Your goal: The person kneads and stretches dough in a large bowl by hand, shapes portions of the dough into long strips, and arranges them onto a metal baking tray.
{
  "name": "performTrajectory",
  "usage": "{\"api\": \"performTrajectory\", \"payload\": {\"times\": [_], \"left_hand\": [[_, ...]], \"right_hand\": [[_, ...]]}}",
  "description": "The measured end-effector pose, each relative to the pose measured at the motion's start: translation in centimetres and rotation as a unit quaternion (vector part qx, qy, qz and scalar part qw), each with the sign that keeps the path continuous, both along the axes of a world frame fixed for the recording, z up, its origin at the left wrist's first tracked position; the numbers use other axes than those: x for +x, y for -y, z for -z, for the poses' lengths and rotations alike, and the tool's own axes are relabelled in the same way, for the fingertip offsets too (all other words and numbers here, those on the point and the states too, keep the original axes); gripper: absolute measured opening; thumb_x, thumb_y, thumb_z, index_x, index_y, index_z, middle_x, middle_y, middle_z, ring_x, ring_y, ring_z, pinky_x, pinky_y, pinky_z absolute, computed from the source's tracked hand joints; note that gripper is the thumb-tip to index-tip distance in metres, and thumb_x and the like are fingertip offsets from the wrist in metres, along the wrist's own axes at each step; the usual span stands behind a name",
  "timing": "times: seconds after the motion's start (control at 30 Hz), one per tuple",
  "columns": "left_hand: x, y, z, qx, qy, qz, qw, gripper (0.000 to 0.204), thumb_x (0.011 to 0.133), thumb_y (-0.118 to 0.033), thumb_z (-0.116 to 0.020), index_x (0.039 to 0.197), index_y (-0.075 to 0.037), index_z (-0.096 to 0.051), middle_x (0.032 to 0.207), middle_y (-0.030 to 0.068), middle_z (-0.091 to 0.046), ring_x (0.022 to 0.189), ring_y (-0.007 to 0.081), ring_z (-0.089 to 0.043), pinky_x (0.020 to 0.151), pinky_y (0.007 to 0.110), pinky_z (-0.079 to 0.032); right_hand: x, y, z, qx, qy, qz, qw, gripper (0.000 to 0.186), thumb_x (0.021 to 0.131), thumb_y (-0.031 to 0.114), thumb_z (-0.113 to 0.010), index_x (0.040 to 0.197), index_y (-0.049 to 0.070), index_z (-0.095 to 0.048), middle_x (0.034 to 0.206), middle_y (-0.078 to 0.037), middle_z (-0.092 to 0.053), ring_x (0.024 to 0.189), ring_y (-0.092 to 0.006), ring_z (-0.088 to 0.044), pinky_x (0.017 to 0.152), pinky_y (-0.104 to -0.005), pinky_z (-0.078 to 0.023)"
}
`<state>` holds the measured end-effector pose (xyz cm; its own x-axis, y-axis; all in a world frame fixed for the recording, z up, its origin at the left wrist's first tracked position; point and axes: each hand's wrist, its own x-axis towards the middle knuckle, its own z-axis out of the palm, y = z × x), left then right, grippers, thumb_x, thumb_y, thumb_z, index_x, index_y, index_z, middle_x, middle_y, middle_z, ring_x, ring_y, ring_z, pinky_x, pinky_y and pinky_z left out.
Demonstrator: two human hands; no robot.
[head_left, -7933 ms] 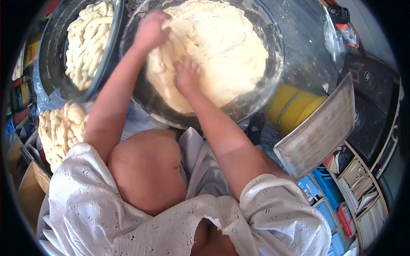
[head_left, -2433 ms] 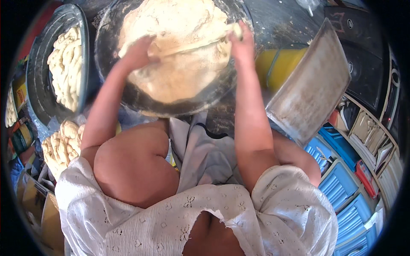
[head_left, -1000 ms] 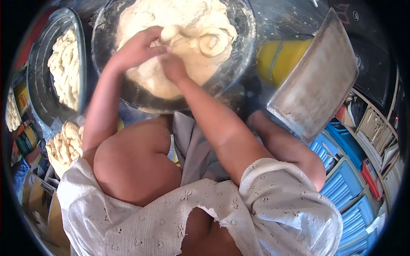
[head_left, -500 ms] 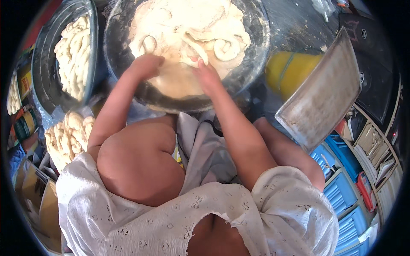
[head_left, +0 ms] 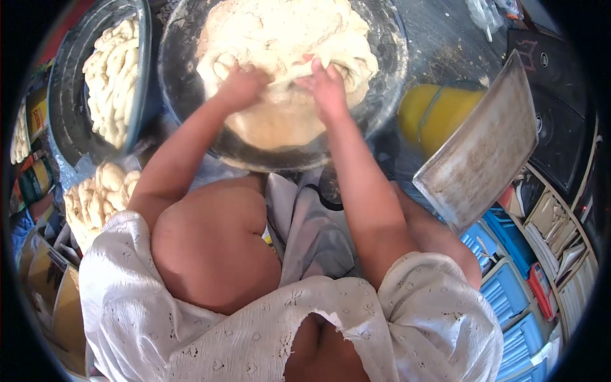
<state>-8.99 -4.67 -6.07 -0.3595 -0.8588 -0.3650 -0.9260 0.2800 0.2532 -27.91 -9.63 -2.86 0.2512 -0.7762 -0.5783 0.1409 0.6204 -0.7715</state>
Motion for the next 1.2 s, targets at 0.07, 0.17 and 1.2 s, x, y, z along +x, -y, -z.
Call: {"api": "performTrajectory", "payload": {"times": [0.07, 0.17, 1.2], "left_hand": [[1.4, 1.4, 0.3, 0.103, -0.01, -0.041, 0.994, 0.035, 0.07, -0.017, -0.067, 0.104, -0.009, -0.06, 0.108, 0.0086, -0.056, 0.105, 0.0266, -0.051, 0.087, 0.04, -0.041], [3.9, 2.1, -1.0, 0.182, -0.069, -0.106, 0.975, 0.031, 0.071, -0.016, -0.067, 0.099, -0.006, -0.061, 0.094, 0.011, -0.057, 0.091, 0.027, -0.056, 0.079, 0.035, -0.043], [1.2, -0.4, -7.5, 0.331, -0.133, -0.053, 0.933, 0.024, 0.073, -0.025, -0.067, 0.089, -0.007, -0.065, 0.073, 0.0153, -0.061, 0.083, 0.0264, -0.057, 0.075, 0.037, -0.042]], "right_hand": [[-0.2, 1.0, 0.9, 0.013, 0.011, 0.035, 0.999, 0.035, 0.094, 0.03, -0.042, 0.112, 0.002, -0.051, 0.097, -0.011, -0.06, 0.081, -0.016, -0.057, 0.072, -0.0282, -0.049], [-1.2, 2.0, 2.0, 0.043, 0.025, 0.101, 0.994, 0.038, 0.095, 0.031, -0.04, 0.117, 0.001, -0.046, 0.097, -0.014, -0.059, 0.083, -0.0193, -0.059, 0.071, -0.0299, -0.051], [-2.4, -6.1, 0.1, -0.162, -0.139, -0.34, 0.916, 0.046, 0.069, 0.01, -0.065, 0.112, 0.005, -0.05, 0.101, -0.015, -0.055, 0.097, -0.0283, -0.053, 0.08, -0.0365, -0.046]]}}
